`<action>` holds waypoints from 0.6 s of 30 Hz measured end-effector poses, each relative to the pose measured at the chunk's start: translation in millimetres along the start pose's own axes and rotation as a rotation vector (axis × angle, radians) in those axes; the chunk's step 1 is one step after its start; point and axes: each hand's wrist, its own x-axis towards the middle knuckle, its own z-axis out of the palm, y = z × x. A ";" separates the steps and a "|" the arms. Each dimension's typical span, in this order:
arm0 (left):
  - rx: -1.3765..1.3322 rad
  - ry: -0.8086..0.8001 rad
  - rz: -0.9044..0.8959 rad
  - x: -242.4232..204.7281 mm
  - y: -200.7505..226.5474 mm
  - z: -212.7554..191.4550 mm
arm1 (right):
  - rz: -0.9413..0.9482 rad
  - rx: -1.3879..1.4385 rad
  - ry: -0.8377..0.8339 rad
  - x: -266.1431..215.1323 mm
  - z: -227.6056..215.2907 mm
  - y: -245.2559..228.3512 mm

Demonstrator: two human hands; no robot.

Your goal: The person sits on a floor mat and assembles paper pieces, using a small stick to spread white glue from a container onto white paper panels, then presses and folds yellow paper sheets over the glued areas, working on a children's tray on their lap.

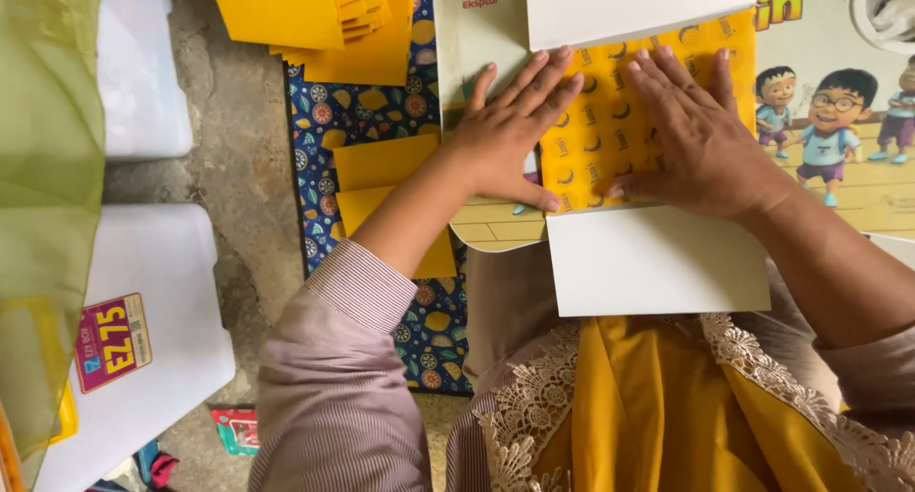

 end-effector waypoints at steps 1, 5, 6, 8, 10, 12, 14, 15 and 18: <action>-0.005 0.001 -0.002 -1.0 2.9 -2.9 | -0.001 -0.001 -0.006 -0.5 0.0 -1.9; -0.030 -0.075 -0.014 -1.7 4.9 -16.2 | 0.045 -0.028 -0.020 3.9 -0.3 -3.0; -0.033 -0.087 -0.012 -1.1 5.9 -15.9 | 0.048 -0.033 -0.026 2.0 1.3 -1.5; -0.030 -0.070 -0.016 -5.7 6.8 -12.4 | 0.048 -0.023 -0.031 2.6 4.3 -2.9; -0.019 -0.026 0.012 -4.1 8.5 -11.4 | 0.066 -0.045 -0.016 1.8 3.1 0.5; -0.062 -0.014 -0.005 -0.3 7.3 -11.4 | 0.029 0.011 0.000 0.1 1.8 4.6; -0.060 -0.044 0.008 4.6 7.6 -17.0 | 0.052 0.251 0.091 -5.2 -26.8 -2.1; -0.061 -0.082 -0.020 2.3 6.1 -18.4 | 0.041 0.512 0.168 -5.1 -37.9 -7.0; -0.072 -0.126 -0.030 4.3 3.5 -19.2 | 0.027 0.077 0.604 -23.2 -50.0 44.9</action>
